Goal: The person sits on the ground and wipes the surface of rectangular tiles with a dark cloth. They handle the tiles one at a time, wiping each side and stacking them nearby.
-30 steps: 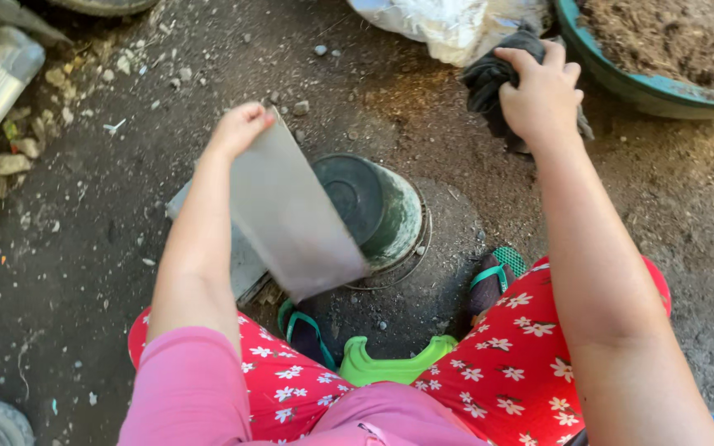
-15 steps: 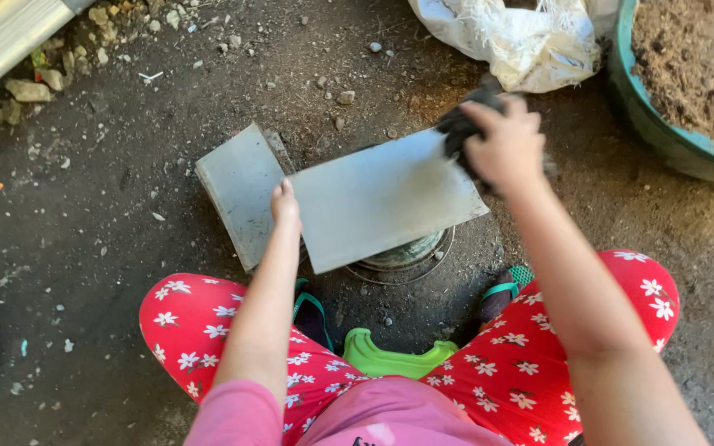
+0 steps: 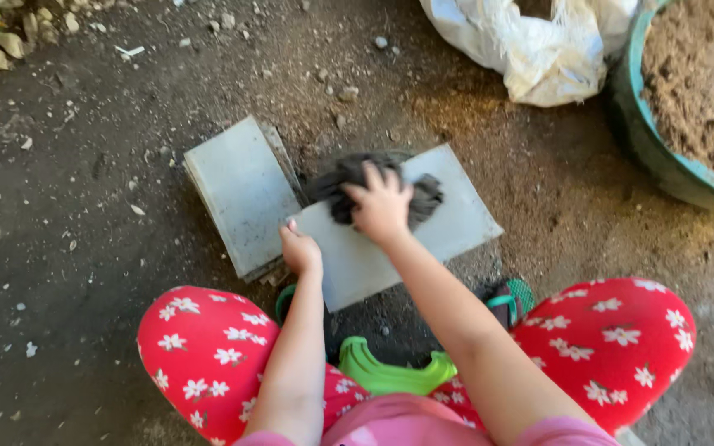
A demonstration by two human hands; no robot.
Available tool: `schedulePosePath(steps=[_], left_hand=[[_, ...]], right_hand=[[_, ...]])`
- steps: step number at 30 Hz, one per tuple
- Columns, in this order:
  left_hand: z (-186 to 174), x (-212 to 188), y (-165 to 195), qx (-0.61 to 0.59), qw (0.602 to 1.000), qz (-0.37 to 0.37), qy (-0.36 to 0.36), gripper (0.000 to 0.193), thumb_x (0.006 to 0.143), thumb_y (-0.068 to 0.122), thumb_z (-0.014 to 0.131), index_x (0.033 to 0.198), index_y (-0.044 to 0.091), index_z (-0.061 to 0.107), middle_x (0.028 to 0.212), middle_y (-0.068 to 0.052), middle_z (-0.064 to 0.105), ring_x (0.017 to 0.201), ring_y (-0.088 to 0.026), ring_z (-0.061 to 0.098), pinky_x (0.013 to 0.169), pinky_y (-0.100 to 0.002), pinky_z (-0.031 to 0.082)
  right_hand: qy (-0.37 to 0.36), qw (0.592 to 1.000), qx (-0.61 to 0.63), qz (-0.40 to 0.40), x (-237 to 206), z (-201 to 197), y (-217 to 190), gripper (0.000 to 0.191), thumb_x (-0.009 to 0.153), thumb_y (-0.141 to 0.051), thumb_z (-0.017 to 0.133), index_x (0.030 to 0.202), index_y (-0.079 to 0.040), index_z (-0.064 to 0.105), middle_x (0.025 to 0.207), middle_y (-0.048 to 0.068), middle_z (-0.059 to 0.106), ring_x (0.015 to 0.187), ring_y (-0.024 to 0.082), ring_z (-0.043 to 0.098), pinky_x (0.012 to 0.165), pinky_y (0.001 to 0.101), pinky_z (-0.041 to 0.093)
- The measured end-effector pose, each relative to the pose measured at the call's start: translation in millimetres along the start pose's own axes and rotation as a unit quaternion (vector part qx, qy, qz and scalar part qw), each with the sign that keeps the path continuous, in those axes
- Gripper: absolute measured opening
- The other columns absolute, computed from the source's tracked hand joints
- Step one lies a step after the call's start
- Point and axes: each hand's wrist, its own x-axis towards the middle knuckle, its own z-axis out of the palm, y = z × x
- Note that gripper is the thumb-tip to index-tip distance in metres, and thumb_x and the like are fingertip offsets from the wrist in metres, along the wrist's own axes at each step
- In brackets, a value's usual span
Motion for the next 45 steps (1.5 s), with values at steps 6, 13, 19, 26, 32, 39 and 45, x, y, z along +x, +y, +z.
schedulePosePath(steps=[6, 13, 19, 26, 32, 39, 45], left_hand=[[0, 8, 2, -0.043, 0.999, -0.002, -0.009, 0.038, 0.108, 0.041, 0.041, 0.112, 0.008, 0.059, 0.103, -0.025, 0.071, 0.096, -0.051, 0.063, 0.08, -0.058, 0.048], [-4, 22, 6, -0.051, 0.998, -0.024, 0.024, 0.038, 0.111, 0.038, 0.041, 0.113, 0.003, 0.057, 0.107, -0.026, 0.07, 0.099, -0.05, 0.064, 0.083, -0.055, 0.049], [2, 30, -3, -0.039, 0.998, -0.038, 0.018, 0.037, 0.11, 0.036, 0.039, 0.115, 0.004, 0.057, 0.108, -0.026, 0.07, 0.098, -0.05, 0.064, 0.082, -0.058, 0.048], [3, 25, -8, -0.057, 0.997, -0.009, 0.055, 0.038, 0.11, 0.037, 0.039, 0.113, 0.003, 0.057, 0.108, -0.026, 0.07, 0.098, -0.048, 0.066, 0.082, -0.055, 0.051], [-2, 20, -2, -0.054, 0.996, -0.072, 0.021, 0.041, 0.11, 0.038, 0.038, 0.117, 0.002, 0.056, 0.112, -0.025, 0.069, 0.102, -0.047, 0.065, 0.084, -0.055, 0.049], [-1, 22, -4, -0.066, 0.994, -0.074, 0.035, 0.041, 0.11, 0.037, 0.039, 0.119, 0.002, 0.058, 0.114, -0.026, 0.07, 0.104, -0.047, 0.065, 0.087, -0.054, 0.05], [6, 25, -14, -0.089, 0.993, -0.011, 0.075, 0.04, 0.107, 0.035, 0.041, 0.121, 0.002, 0.059, 0.115, -0.027, 0.068, 0.103, -0.047, 0.065, 0.084, -0.053, 0.05]], right_hand=[[-0.061, 0.962, -0.065, 0.259, 54, -65, 165, 0.032, 0.096, -0.028, 0.06, 0.125, -0.035, 0.072, 0.136, 0.019, 0.049, 0.123, 0.045, 0.046, 0.102, 0.0649, 0.038], [0.069, 0.981, -0.052, 0.175, 49, -136, 149, 0.04, 0.088, -0.027, 0.067, 0.128, -0.033, 0.074, 0.137, 0.015, 0.052, 0.118, 0.046, 0.051, 0.091, 0.0608, 0.048], [-0.068, 0.997, -0.019, -0.022, -30, -56, -57, 0.07, 0.059, -0.03, 0.088, 0.125, -0.036, 0.068, 0.148, 0.015, 0.043, 0.13, 0.044, 0.037, 0.1, 0.071, 0.032], [0.063, 0.997, -0.016, 0.04, -68, 1, 82, 0.053, 0.071, -0.018, 0.08, 0.121, -0.035, 0.074, 0.151, 0.009, 0.048, 0.131, 0.038, 0.043, 0.097, 0.0651, 0.038], [0.034, 0.94, -0.062, 0.333, -26, -69, 242, 0.036, 0.087, -0.022, 0.067, 0.121, -0.034, 0.073, 0.136, 0.018, 0.048, 0.122, 0.048, 0.042, 0.097, 0.0699, 0.035], [0.093, 0.982, -0.082, 0.141, 9, -117, 139, 0.045, 0.079, -0.024, 0.077, 0.123, -0.034, 0.075, 0.132, 0.016, 0.053, 0.12, 0.043, 0.047, 0.093, 0.061, 0.042], [-0.062, 0.989, -0.037, -0.126, -28, -42, -65, 0.064, 0.066, -0.035, 0.084, 0.128, -0.042, 0.067, 0.143, 0.01, 0.048, 0.129, 0.039, 0.042, 0.098, 0.069, 0.036]])
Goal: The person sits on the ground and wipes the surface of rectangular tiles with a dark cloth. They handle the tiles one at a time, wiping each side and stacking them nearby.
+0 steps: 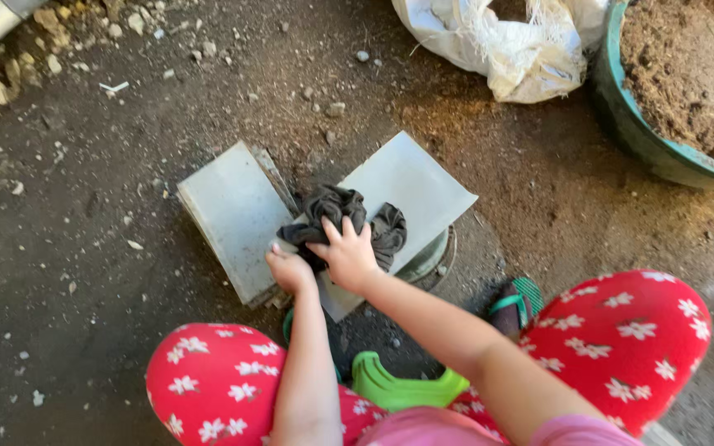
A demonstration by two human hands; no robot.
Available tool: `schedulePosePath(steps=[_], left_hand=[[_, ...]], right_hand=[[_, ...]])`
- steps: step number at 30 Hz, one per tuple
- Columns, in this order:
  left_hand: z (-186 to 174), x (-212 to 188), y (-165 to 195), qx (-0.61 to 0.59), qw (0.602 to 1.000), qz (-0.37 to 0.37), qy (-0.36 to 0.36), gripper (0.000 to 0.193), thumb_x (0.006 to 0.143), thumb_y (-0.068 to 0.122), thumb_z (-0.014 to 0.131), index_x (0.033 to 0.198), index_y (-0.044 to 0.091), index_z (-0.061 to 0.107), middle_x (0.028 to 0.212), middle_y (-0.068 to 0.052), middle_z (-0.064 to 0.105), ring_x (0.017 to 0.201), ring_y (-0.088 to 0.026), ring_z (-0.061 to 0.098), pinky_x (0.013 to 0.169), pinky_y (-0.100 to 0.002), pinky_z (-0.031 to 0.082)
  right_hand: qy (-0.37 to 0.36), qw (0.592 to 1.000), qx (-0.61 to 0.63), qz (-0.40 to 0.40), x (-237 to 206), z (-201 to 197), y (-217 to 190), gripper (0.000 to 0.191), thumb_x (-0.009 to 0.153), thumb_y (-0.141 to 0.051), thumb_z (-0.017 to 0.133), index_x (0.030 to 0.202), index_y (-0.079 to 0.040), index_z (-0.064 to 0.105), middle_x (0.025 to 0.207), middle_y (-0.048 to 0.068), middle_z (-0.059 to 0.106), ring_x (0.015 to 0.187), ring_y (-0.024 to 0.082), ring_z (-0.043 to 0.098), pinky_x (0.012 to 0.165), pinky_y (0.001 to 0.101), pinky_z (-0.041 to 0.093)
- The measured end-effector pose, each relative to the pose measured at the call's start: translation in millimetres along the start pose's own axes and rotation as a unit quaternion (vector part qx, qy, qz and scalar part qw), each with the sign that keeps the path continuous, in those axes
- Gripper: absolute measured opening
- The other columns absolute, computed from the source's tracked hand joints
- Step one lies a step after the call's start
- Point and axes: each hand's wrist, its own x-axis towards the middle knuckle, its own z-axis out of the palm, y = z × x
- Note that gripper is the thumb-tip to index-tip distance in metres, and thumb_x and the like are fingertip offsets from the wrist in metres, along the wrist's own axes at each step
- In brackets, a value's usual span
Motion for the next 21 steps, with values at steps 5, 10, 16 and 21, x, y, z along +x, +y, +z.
schedulePosePath(steps=[5, 10, 16, 21], left_hand=[[3, -1, -6, 0.001, 1.0, -0.022, 0.022, 0.041, 0.111, 0.037, 0.043, 0.111, -0.001, 0.06, 0.11, -0.028, 0.069, 0.101, -0.047, 0.066, 0.085, -0.054, 0.05], [3, -5, -2, 0.054, 0.995, -0.071, -0.039, 0.04, 0.109, 0.037, 0.042, 0.112, 0.001, 0.058, 0.107, -0.025, 0.071, 0.096, -0.049, 0.064, 0.084, -0.056, 0.048], [-8, -10, 22, -0.078, 0.994, -0.074, -0.034, 0.041, 0.109, 0.038, 0.043, 0.111, 0.002, 0.062, 0.106, -0.022, 0.072, 0.093, -0.041, 0.069, 0.078, -0.051, 0.053], [-36, -13, 73, -0.177, 0.982, 0.06, -0.033, 0.035, 0.108, 0.032, 0.051, 0.111, 0.0, 0.065, 0.104, -0.019, 0.072, 0.093, -0.034, 0.067, 0.083, -0.043, 0.051]], right_hand=[[-0.026, 0.991, 0.028, 0.125, 23, 25, 64, 0.063, 0.069, -0.028, 0.083, 0.129, -0.038, 0.067, 0.137, 0.011, 0.049, 0.126, 0.038, 0.043, 0.101, 0.0726, 0.034], [0.102, 0.932, 0.036, 0.346, 28, 4, 187, 0.041, 0.085, -0.022, 0.068, 0.122, -0.039, 0.074, 0.134, 0.011, 0.051, 0.125, 0.04, 0.047, 0.099, 0.0606, 0.041], [-0.003, 0.832, 0.101, 0.545, -12, -43, 277, 0.035, 0.094, -0.035, 0.06, 0.127, -0.044, 0.07, 0.147, 0.009, 0.044, 0.136, 0.038, 0.044, 0.109, 0.055, 0.04], [0.24, 0.864, 0.227, 0.381, -41, -102, 299, 0.044, 0.088, -0.018, 0.059, 0.129, -0.027, 0.074, 0.133, 0.02, 0.052, 0.124, 0.037, 0.056, 0.112, 0.0375, 0.045]])
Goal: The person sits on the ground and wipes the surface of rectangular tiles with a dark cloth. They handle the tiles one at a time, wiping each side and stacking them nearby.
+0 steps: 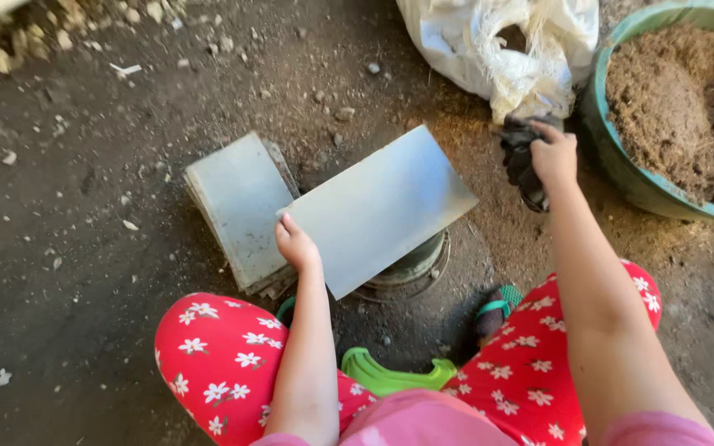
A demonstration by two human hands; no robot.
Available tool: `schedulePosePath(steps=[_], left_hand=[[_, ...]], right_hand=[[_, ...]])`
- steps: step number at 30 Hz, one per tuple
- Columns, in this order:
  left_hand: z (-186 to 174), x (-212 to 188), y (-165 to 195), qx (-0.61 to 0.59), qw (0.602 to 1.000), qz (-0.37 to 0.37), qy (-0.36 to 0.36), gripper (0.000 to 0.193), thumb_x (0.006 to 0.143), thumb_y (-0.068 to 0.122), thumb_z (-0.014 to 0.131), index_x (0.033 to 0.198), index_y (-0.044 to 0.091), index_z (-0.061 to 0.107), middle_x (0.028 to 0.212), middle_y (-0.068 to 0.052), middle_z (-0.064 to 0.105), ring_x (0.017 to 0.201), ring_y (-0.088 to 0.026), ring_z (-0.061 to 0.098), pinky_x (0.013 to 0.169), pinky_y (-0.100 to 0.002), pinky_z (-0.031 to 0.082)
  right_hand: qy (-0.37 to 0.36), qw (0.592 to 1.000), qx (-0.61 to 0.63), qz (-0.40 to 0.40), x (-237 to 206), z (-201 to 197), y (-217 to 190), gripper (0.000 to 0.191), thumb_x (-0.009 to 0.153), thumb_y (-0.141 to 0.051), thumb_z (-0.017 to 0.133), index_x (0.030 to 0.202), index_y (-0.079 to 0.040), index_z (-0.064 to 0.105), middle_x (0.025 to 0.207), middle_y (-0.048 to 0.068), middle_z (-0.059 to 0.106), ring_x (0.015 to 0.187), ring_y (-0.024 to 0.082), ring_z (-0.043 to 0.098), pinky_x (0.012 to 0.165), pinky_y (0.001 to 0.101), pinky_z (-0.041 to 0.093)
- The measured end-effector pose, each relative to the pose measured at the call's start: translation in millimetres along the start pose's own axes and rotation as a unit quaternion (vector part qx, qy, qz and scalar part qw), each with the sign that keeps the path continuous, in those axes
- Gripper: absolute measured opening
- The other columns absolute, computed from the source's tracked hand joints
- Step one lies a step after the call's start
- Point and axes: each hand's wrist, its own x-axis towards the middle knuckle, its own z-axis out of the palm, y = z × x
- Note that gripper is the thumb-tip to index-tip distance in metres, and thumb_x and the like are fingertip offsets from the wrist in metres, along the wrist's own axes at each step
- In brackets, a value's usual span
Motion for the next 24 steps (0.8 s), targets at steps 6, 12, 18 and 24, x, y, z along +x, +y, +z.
schedulePosePath(steps=[6, 12, 18, 24], left_hand=[[-9, -8, 89, -0.179, 0.948, 0.225, -0.134, 0.01, 0.106, 0.009, 0.056, 0.103, 0.0, 0.058, 0.092, -0.011, 0.063, 0.087, -0.02, 0.056, 0.085, -0.03, 0.049], [-23, -34, 132, -0.213, 0.93, 0.239, -0.182, 0.009, 0.104, 0.002, 0.049, 0.105, 0.001, 0.058, 0.095, -0.003, 0.06, 0.091, -0.011, 0.054, 0.085, -0.026, 0.048], [-40, -42, 123, -0.208, 0.952, 0.18, -0.131, 0.012, 0.108, 0.009, 0.053, 0.099, 0.002, 0.055, 0.092, -0.002, 0.056, 0.09, -0.012, 0.049, 0.086, -0.028, 0.045], [-37, -27, 92, -0.215, 0.953, 0.182, -0.114, 0.013, 0.108, 0.012, 0.052, 0.101, 0.003, 0.057, 0.095, -0.001, 0.058, 0.091, -0.012, 0.051, 0.088, -0.028, 0.045]], right_hand=[[0.012, 0.944, 0.116, -0.308, -61, -71, -146, 0.056, 0.085, 0.002, 0.057, 0.135, -0.017, 0.072, 0.134, 0.02, 0.054, 0.131, 0.038, 0.056, 0.116, 0.0379, 0.042], [0.02, 0.887, -0.073, -0.455, -206, 5, -249, 0.045, 0.069, -0.016, 0.076, 0.112, -0.031, 0.078, 0.129, 0.012, 0.056, 0.12, 0.04, 0.048, 0.089, 0.0585, 0.04], [0.063, 0.898, -0.159, -0.406, -157, 36, -157, 0.037, 0.069, -0.019, 0.082, 0.105, -0.029, 0.079, 0.136, 0.008, 0.056, 0.125, 0.037, 0.046, 0.094, 0.0582, 0.037], [0.074, 0.957, -0.242, -0.14, -24, -15, -46, 0.035, 0.082, -0.013, 0.072, 0.114, -0.028, 0.077, 0.136, 0.02, 0.051, 0.124, 0.048, 0.042, 0.09, 0.0658, 0.038]])
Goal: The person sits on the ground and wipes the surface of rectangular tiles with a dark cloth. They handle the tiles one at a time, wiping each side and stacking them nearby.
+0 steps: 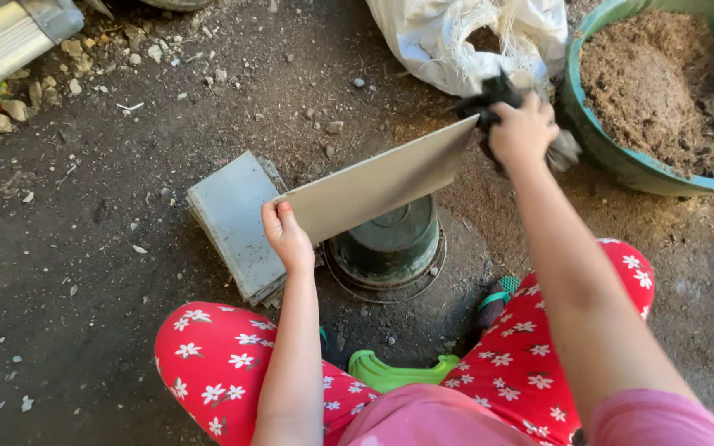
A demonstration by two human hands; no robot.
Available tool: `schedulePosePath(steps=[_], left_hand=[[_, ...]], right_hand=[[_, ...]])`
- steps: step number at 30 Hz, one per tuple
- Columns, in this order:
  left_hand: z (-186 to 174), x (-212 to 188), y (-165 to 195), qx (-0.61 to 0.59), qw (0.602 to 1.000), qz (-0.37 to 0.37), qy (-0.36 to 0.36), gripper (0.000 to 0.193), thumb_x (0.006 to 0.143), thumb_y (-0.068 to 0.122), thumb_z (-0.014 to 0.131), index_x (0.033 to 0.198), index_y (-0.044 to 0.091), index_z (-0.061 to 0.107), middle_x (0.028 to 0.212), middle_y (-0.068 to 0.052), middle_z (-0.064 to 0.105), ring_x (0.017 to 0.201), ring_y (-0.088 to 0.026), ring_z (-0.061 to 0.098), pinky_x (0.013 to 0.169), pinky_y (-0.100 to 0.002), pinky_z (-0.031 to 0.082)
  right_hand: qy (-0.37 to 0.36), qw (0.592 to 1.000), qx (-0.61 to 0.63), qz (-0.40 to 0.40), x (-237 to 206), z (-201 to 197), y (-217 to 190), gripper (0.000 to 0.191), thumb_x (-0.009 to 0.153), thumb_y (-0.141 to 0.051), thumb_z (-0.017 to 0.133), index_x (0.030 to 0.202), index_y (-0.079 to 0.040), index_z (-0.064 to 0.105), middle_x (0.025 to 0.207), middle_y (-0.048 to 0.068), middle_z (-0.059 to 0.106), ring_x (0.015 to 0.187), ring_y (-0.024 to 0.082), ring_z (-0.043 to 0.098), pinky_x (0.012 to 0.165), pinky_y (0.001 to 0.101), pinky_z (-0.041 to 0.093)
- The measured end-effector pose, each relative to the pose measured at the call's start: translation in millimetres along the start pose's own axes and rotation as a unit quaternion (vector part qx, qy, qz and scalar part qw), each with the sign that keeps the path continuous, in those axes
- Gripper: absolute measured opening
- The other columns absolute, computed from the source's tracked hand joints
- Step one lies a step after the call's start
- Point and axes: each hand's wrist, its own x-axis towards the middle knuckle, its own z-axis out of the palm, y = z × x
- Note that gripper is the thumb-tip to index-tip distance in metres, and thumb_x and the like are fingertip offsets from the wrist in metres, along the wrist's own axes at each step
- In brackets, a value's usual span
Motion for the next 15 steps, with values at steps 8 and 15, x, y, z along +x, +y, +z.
schedulePosePath(steps=[8, 15], left_hand=[[-8, 2, -57, -0.036, 0.998, -0.038, 0.021, 0.016, 0.11, 0.016, 0.052, 0.097, 0.007, 0.052, 0.092, 0.002, 0.05, 0.088, -0.009, 0.043, 0.083, -0.027, 0.041], [-14, 3, -87, -0.126, 0.99, -0.054, 0.04, 0.015, 0.112, 0.019, 0.05, 0.101, 0.008, 0.052, 0.094, 0.004, 0.048, 0.09, -0.009, 0.042, 0.086, -0.026, 0.039]], right_hand=[[-0.044, 0.83, 0.553, 0.059, -11, 33, 0, 0.055, 0.08, 0.001, 0.05, 0.131, -0.009, 0.069, 0.129, 0.013, 0.063, 0.121, 0.026, 0.059, 0.106, 0.0314, 0.044], [-0.082, 0.929, 0.354, 0.075, -75, 92, -14, 0.035, 0.074, -0.004, 0.066, 0.107, -0.009, 0.077, 0.116, 0.021, 0.059, 0.118, 0.04, 0.056, 0.104, 0.0428, 0.045]])
